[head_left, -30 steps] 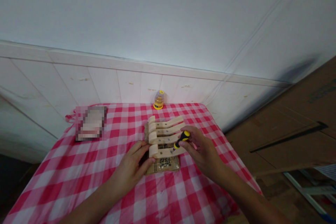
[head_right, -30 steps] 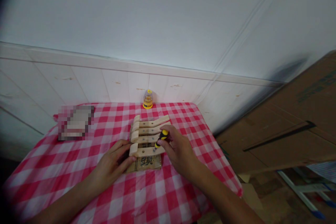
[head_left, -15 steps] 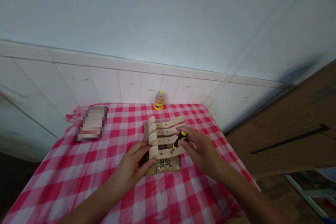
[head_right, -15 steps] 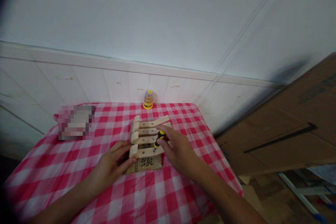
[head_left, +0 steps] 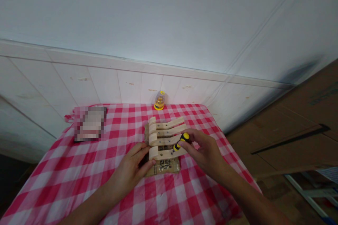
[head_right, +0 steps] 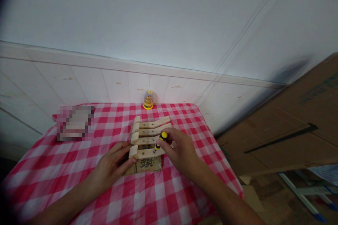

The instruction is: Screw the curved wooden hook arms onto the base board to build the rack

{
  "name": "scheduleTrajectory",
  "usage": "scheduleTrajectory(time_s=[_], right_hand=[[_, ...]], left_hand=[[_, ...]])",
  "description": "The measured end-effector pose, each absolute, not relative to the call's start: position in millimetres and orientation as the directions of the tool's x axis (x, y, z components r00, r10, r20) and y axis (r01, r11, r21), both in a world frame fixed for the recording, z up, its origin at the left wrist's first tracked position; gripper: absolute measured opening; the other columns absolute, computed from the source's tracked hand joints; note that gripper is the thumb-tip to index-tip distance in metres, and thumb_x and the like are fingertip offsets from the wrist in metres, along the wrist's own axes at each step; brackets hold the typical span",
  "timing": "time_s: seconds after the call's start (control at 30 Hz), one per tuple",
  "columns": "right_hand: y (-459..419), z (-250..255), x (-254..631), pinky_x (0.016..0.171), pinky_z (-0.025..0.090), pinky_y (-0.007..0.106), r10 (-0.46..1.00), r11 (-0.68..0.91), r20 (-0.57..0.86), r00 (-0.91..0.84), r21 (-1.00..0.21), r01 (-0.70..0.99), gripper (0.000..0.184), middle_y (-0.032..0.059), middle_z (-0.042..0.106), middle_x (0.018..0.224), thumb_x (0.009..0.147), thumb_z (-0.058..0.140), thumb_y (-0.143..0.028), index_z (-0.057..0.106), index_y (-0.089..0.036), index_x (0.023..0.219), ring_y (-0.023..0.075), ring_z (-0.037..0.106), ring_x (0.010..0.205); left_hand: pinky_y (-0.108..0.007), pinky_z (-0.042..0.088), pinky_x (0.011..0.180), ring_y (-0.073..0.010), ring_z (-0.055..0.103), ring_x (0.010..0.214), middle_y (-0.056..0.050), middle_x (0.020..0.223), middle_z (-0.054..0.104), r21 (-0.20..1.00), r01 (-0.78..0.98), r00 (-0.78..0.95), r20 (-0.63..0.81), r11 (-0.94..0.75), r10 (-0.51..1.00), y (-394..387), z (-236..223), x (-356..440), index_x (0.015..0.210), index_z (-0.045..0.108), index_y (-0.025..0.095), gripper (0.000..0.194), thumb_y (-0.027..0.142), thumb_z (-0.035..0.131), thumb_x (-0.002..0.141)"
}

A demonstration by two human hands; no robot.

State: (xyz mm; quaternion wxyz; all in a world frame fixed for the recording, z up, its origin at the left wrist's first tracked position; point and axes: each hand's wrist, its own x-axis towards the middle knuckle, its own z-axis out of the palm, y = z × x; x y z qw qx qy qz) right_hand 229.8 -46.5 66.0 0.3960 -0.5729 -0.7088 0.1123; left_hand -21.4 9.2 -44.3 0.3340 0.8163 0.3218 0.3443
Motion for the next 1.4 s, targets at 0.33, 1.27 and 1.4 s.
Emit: scheduleTrajectory(time_s=[0.33, 1.27, 1.4], right_hand=[[-45.7, 55.9, 229.8, 0.069, 0.06, 0.029, 0.889, 0.316, 0.456, 0.033, -0.666, 0.675, 0.022, 0.0046, 0.077, 0.091, 0.094, 0.07, -0.032, 0.071, -0.023, 0.114, 0.0181, 0.071, 0.075], [-55.2, 62.3, 230.4, 0.066, 0.061, 0.026, 0.905, 0.299, 0.425, 0.018, -0.666, 0.683, 0.015, 0.0032, 0.075, 0.088, 0.091, 0.071, -0.021, 0.067, -0.024, 0.105, 0.0172, 0.072, 0.072], [-55.5, 62.1, 231.1, 0.072, 0.063, 0.028, 0.9, 0.319, 0.436, -0.008, -0.647, 0.692, 0.023, 0.0053, 0.078, 0.1, 0.092, 0.069, -0.019, 0.069, -0.025, 0.114, 0.0187, 0.075, 0.081]], left_hand=[[-0.034, 0.062, 0.091, -0.0217, 0.069, 0.104, -0.008, 0.113, 0.068, 0.779, 0.301, 0.566, 0.319, -0.551, 0.76, 6.7, -42.3, -22.0, 0.121, 0.069, 0.025, 0.025, 0.035, 0.057, 0.102], [-0.038, 0.064, 0.097, -0.0251, 0.073, 0.112, -0.007, 0.123, 0.071, 0.72, 0.397, 0.522, 0.333, -0.569, 0.785, -0.8, -55.7, -23.8, 0.132, 0.062, 0.03, 0.032, 0.037, 0.06, 0.101], [-0.035, 0.065, 0.095, -0.0236, 0.074, 0.109, -0.006, 0.119, 0.072, 0.719, 0.397, 0.513, 0.341, -0.57, 0.787, -0.7, -52.3, -23.3, 0.13, 0.064, 0.03, 0.031, 0.036, 0.061, 0.1]])
